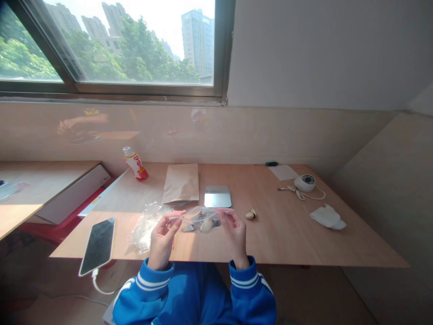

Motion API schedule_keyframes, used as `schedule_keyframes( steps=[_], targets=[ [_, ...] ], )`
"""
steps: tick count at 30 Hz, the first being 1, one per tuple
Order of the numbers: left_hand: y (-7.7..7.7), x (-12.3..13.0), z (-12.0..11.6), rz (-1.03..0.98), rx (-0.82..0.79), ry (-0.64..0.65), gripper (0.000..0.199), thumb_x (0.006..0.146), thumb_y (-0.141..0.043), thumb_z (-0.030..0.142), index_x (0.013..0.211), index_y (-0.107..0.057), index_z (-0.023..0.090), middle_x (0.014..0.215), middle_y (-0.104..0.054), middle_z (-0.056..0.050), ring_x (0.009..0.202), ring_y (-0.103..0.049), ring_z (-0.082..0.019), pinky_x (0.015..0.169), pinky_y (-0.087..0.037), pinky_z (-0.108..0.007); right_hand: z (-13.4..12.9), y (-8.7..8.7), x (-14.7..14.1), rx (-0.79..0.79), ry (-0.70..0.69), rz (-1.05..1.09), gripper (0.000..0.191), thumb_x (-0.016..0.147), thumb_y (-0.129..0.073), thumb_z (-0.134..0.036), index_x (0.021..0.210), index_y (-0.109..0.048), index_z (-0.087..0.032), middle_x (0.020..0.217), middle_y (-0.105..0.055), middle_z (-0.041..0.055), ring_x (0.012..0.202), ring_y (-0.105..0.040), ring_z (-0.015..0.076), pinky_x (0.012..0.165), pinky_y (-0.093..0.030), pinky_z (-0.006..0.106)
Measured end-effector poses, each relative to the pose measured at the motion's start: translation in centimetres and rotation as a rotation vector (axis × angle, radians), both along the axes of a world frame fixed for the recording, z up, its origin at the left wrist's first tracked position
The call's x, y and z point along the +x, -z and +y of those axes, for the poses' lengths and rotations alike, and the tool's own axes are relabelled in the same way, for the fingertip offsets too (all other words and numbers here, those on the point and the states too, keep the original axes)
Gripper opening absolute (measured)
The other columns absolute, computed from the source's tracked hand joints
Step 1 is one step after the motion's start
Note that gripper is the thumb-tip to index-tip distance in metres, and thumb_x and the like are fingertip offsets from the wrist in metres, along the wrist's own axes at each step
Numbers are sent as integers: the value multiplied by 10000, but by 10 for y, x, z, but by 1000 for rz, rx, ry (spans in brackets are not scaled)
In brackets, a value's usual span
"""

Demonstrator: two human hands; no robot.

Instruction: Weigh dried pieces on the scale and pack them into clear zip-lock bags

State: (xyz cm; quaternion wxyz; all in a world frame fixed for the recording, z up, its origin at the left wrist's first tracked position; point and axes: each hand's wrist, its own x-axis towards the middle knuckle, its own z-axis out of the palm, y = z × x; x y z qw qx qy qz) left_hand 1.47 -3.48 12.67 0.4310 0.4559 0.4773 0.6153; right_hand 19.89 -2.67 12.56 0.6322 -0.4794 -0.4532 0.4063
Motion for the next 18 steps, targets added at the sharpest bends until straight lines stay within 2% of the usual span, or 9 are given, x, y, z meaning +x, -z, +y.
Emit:
schedule_keyframes(
  steps=[8, 18],
  targets=[
    [-6, -3, -1, 31, 3, 26, 189, 734, -682, 344, 809, -674, 172, 943, -698, -68, 965, -618, -219, 850, -489, -317, -2, -3, 3, 25, -1, 14, 188, 780, -656, -390, 797, -645, -203, 968, -736, 81, 986, -668, 244, 917, -507, 422],
    [-3, -6, 0, -17, -86, -18, 239, 704, -701, 368, 834, -671, 169, 807, -706, -32, 815, -650, -194, 769, -506, -293, -2, -3, 2, 38, 21, -14, 187, 766, -663, -389, 781, -651, -203, 924, -741, 91, 949, -681, 260, 879, -530, 439]
  ],
)
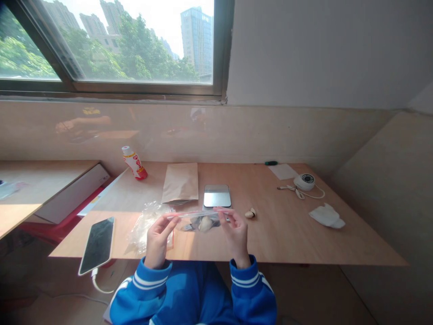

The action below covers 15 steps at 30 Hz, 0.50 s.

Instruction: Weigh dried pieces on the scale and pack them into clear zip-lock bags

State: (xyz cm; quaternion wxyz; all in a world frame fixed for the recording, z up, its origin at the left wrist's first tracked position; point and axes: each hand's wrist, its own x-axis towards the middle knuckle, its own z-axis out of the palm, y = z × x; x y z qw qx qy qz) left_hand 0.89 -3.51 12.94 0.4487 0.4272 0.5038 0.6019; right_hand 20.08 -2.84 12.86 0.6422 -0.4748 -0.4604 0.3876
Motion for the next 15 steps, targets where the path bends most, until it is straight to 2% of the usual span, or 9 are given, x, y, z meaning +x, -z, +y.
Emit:
schedule_keyframes(
  steps=[4, 9, 11, 15],
  targets=[
    [-1, 1, 0, 1, -6, 17, 250, 704, -700, 387, 820, -660, 169, 785, -702, -28, 795, -651, -190, 749, -505, -285, 0, 0, 1, 5, -22, 7, 191, 780, -650, -397, 787, -621, -209, 959, -736, 92, 984, -668, 263, 924, -500, 457],
    [0, 3, -1, -30, 39, 108, 272, 748, -667, 385, 921, -652, 175, 903, -703, -46, 873, -650, -190, 795, -498, -277, -1, -1, 4, 5, -118, 70, 192, 816, -615, -410, 838, -579, -223, 1006, -728, 83, 1005, -661, 255, 911, -504, 424],
    [0, 5, -1, -32, 37, 105, 295, 740, -677, 380, 951, -648, 176, 893, -698, -44, 863, -647, -186, 780, -500, -274, -2, -1, 4, -5, -141, 103, 211, 812, -624, -410, 910, -568, -232, 977, -735, 77, 958, -679, 251, 864, -528, 412],
    [0, 7, 0, 9, 14, 38, 269, 706, -705, 391, 845, -659, 166, 797, -677, -25, 758, -629, -166, 705, -491, -254, -1, -1, 1, -19, -193, 69, 252, 800, -631, -422, 951, -587, -225, 1001, -728, 88, 962, -677, 261, 848, -542, 423]
  ],
)
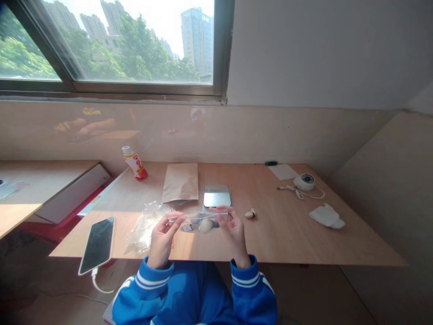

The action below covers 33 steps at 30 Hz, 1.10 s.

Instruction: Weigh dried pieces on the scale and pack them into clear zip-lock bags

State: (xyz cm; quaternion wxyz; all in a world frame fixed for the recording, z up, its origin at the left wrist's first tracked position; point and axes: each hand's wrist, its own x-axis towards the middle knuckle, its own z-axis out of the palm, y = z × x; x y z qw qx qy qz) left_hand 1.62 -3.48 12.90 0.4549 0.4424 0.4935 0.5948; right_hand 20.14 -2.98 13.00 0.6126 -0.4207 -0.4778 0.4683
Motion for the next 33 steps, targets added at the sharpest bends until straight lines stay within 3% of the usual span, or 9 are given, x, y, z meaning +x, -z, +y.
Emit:
schedule_keyframes(
  steps=[7, 24, 29, 33],
  targets=[
    [-1, 1, 0, -11, -3, -11, 264, 703, -703, 394, 827, -661, 165, 814, -664, -30, 796, -613, -170, 735, -480, -255, 2, 7, -3, -24, -3, -70, 210, 789, -645, -420, 845, -664, -219, 1034, -720, 74, 982, -668, 272, 863, -539, 439],
    [2, 8, 2, 3, -103, -33, 297, 665, -715, 418, 796, -673, 155, 747, -713, -51, 761, -670, -200, 724, -524, -310, 1, 14, -2, 7, 179, -308, 243, 854, -572, -418, 910, -672, -204, 958, -724, 72, 951, -659, 241, 879, -502, 391],
    [9, 11, 1, -86, -89, -17, 317, 700, -692, 426, 857, -661, 153, 792, -705, -51, 776, -660, -190, 689, -514, -280, 3, 13, -8, 38, 160, -197, 210, 837, -596, -409, 883, -627, -206, 974, -725, 76, 957, -668, 233, 866, -520, 384],
    [15, 12, 2, -139, -74, 82, 358, 722, -688, 397, 987, -664, 159, 906, -717, -66, 868, -659, -200, 782, -505, -293, 4, 14, -9, -10, 54, -2, 361, 810, -632, -418, 1098, -520, -232, 992, -729, 78, 933, -686, 233, 849, -538, 390]
  ],
)
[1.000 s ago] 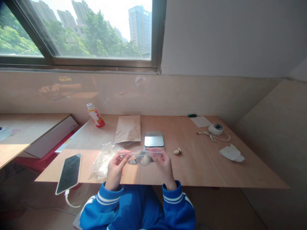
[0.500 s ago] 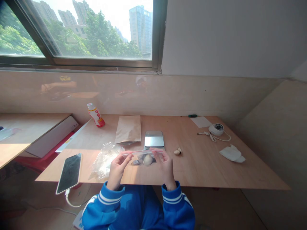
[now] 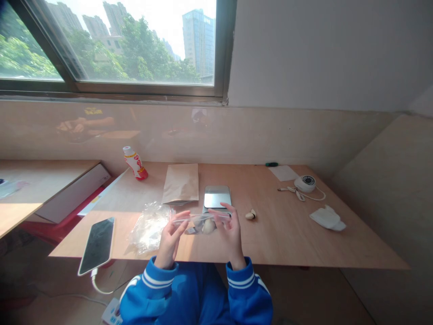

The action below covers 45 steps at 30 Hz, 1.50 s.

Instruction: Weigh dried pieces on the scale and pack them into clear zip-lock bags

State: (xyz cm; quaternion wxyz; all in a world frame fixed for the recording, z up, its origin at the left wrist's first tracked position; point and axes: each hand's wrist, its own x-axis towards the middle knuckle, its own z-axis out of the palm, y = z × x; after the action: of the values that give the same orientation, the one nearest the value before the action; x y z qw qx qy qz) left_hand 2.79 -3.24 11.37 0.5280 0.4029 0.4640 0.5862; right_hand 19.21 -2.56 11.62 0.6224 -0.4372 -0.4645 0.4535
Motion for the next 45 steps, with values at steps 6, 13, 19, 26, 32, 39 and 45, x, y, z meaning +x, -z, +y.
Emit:
schedule_keyframes(
  steps=[6, 13, 19, 26, 32, 39, 45],
  targets=[
    [8, 0, 3, 34, 6, 4, 257, 728, -699, 360, 877, -687, 151, 878, -715, -54, 863, -655, -185, 813, -503, -287, 2, 10, 0, -58, -124, 22, 307, 756, -695, -406, 969, -597, -209, 1076, -704, 100, 1001, -664, 253, 879, -535, 406],
    [6, -3, 3, 100, 31, 7, 246, 717, -703, 352, 855, -700, 149, 907, -713, -72, 878, -656, -201, 808, -516, -302, 3, 10, 2, -35, -71, -47, 213, 748, -701, -393, 794, -670, -188, 950, -738, 89, 928, -685, 252, 841, -549, 393],
    [3, 1, 3, 139, 46, -54, 249, 678, -728, 368, 791, -716, 147, 879, -710, -75, 842, -659, -202, 763, -531, -300, 0, 12, 5, -25, -31, -135, 194, 767, -684, -373, 805, -704, -184, 915, -733, 85, 885, -682, 236, 805, -553, 370],
    [6, 3, -1, 81, 52, 13, 261, 688, -721, 391, 789, -713, 151, 919, -710, -91, 852, -658, -216, 705, -535, -288, -1, 9, 8, 58, -35, -85, 137, 779, -676, -342, 756, -678, -207, 897, -721, 76, 906, -663, 230, 831, -542, 379],
    [8, 0, 0, 88, 72, 92, 255, 693, -727, 365, 863, -721, 175, 1028, -679, -94, 929, -634, -221, 761, -527, -296, -3, 9, 11, -44, -265, 27, 241, 787, -674, -361, 988, -659, -228, 1138, -676, 87, 1058, -625, 242, 897, -515, 391],
    [4, -1, -1, 119, 107, 83, 195, 706, -715, 360, 760, -707, 172, 980, -667, -84, 916, -616, -205, 740, -520, -272, -3, 6, 8, -31, -306, -42, 201, 786, -673, -370, 904, -692, -208, 1106, -682, 93, 1048, -626, 251, 886, -520, 378],
    [3, 2, -1, 130, 123, 63, 193, 706, -715, 353, 762, -709, 168, 949, -673, -88, 927, -617, -218, 783, -515, -300, -4, 2, 3, 38, -160, -178, 162, 786, -666, -362, 764, -715, -210, 962, -706, 74, 920, -654, 231, 796, -555, 363]
  ],
)
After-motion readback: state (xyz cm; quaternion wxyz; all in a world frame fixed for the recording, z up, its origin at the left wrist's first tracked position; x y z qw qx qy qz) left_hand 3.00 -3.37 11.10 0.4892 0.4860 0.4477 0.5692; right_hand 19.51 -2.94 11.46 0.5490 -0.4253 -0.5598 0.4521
